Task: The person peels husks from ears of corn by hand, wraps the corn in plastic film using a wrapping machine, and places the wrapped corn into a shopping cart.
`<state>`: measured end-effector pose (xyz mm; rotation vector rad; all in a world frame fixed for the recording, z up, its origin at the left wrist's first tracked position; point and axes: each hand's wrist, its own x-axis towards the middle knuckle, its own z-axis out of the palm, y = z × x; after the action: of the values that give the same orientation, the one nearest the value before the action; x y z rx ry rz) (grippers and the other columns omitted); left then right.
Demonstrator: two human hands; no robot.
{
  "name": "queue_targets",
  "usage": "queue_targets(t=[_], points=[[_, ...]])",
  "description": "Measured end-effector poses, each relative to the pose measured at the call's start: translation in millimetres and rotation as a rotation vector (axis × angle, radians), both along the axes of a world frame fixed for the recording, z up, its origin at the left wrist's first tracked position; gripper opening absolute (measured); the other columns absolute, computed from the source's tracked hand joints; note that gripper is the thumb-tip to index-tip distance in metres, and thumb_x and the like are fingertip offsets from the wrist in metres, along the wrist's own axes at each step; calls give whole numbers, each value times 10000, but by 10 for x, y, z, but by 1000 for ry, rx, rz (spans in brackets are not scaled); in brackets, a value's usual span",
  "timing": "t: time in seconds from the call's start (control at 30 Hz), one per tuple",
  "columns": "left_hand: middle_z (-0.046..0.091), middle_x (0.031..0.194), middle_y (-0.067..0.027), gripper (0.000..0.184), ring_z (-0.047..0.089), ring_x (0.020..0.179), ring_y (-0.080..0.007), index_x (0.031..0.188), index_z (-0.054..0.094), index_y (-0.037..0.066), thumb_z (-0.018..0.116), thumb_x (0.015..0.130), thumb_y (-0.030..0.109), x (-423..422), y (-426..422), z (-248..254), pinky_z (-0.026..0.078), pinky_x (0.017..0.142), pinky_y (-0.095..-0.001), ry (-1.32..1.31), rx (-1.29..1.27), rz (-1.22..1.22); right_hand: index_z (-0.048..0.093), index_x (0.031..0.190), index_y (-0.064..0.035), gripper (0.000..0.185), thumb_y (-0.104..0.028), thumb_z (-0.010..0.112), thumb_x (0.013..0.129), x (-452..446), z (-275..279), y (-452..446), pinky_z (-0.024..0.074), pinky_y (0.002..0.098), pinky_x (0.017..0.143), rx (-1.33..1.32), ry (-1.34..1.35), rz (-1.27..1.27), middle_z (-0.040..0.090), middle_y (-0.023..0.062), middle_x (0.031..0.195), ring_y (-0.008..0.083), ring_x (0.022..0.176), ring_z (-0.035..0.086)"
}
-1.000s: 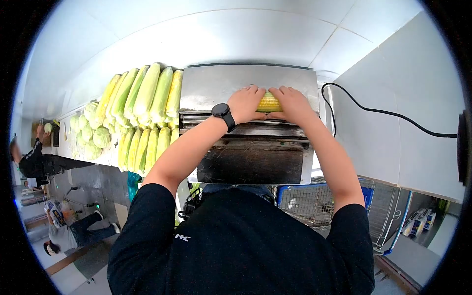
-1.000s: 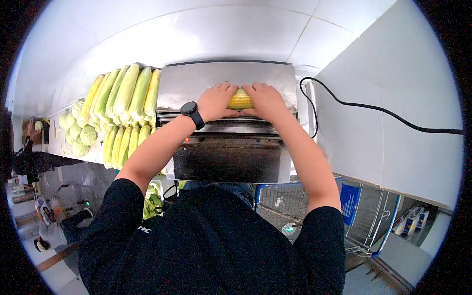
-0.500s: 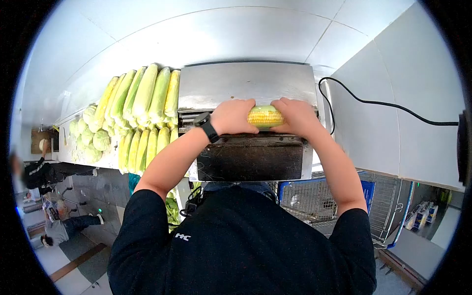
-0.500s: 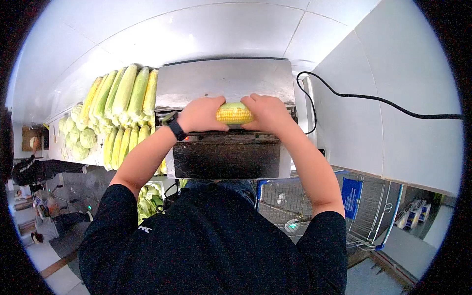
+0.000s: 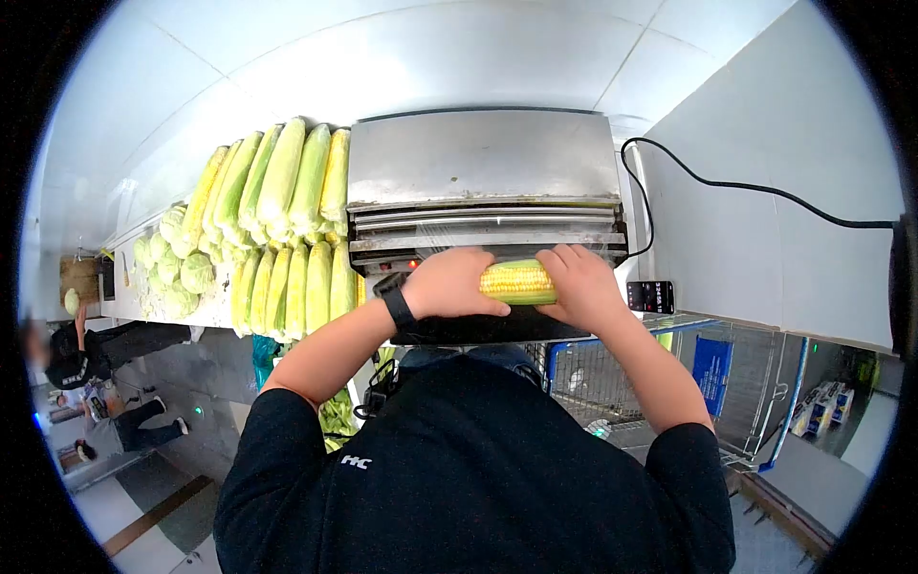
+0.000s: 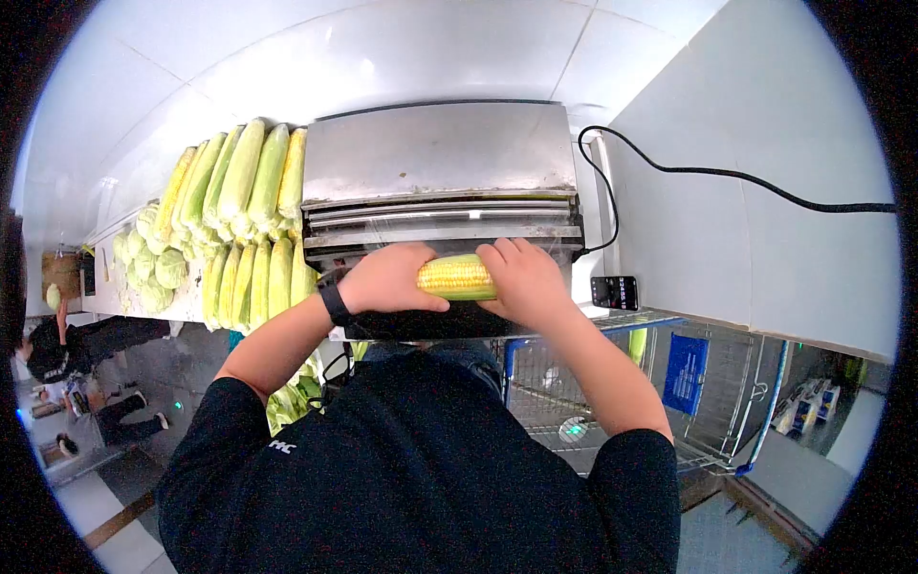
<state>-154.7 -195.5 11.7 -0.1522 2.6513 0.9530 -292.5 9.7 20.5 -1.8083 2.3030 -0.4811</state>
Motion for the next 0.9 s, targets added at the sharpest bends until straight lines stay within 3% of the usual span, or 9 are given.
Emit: queue_targets(t=[0.03, 0.07, 0.13, 0.17, 0.47, 0.73, 0.9], points=[[593, 1040, -145, 619, 601, 1013, -342, 1064, 612, 29, 811, 680, 472, 99, 77, 53, 506, 849, -427, 153, -111, 33, 562, 1127, -79, 640, -251, 858, 586, 14, -26, 23, 507, 414, 798, 2, -5, -3, 586, 95, 983, 306, 929, 600], [593, 1040, -145, 619, 601, 1013, -342, 1064, 612, 29, 811, 680, 472, 152, 125, 41, 506, 849, -427, 150, -109, 30, 558, 1122, -81, 637, -261, 857, 589, 21, -65, 46, 514, 414, 797, -10, -12, -16, 585, 95, 977, 303, 924, 605], [555, 1048, -120, 576, 587, 989, -329, 1094, 582, 53, 829, 683, 372, 225, 178, -17, 506, 828, -423, 393, -271, 29, 553, 1118, -82, 635, -270, 856, 592, 27, -100, 67, 521, 414, 795, -25, -20, -32, 585, 96, 972, 301, 920, 611], [560, 1044, -120, 554, 585, 954, -331, 1097, 558, 65, 831, 679, 306, 269, 201, -63, 506, 811, -419, 397, -272, 9, 558, 1114, -83, 624, -279, 853, 600, 35, -112, 72, 524, 413, 795, -13, -24, -25, 590, 97, 976, 304, 919, 616], [552, 1038, -119, 539, 575, 971, -330, 1105, 517, 50, 807, 692, 238, 341, 269, -376, 509, 810, -416, 417, -242, 20, 569, 1111, -84, 612, -290, 847, 607, 81, -355, 87, 523, 418, 782, 34, -72, -34, 599, 99, 983, 319, 920, 622], [542, 1011, -115, 520, 575, 972, -329, 1079, 510, 51, 805, 698, 246, 327, 268, -442, 510, 802, -417, 391, -248, 16, 578, 1095, -81, 592, -296, 847, 614, 83, -492, 88, 527, 412, 787, 13, -77, -35, 609, 107, 980, 323, 915, 631], [551, 999, -123, 526, 588, 953, -340, 1070, 518, 49, 813, 695, 269, 429, 295, -565, 518, 783, -427, 326, -212, -36, 600, 1095, -66, 592, -351, 843, 638, 175, -688, 148, 533, 432, 781, 138, -234, -42, 627, 128, 1000, 345, 914, 647]])
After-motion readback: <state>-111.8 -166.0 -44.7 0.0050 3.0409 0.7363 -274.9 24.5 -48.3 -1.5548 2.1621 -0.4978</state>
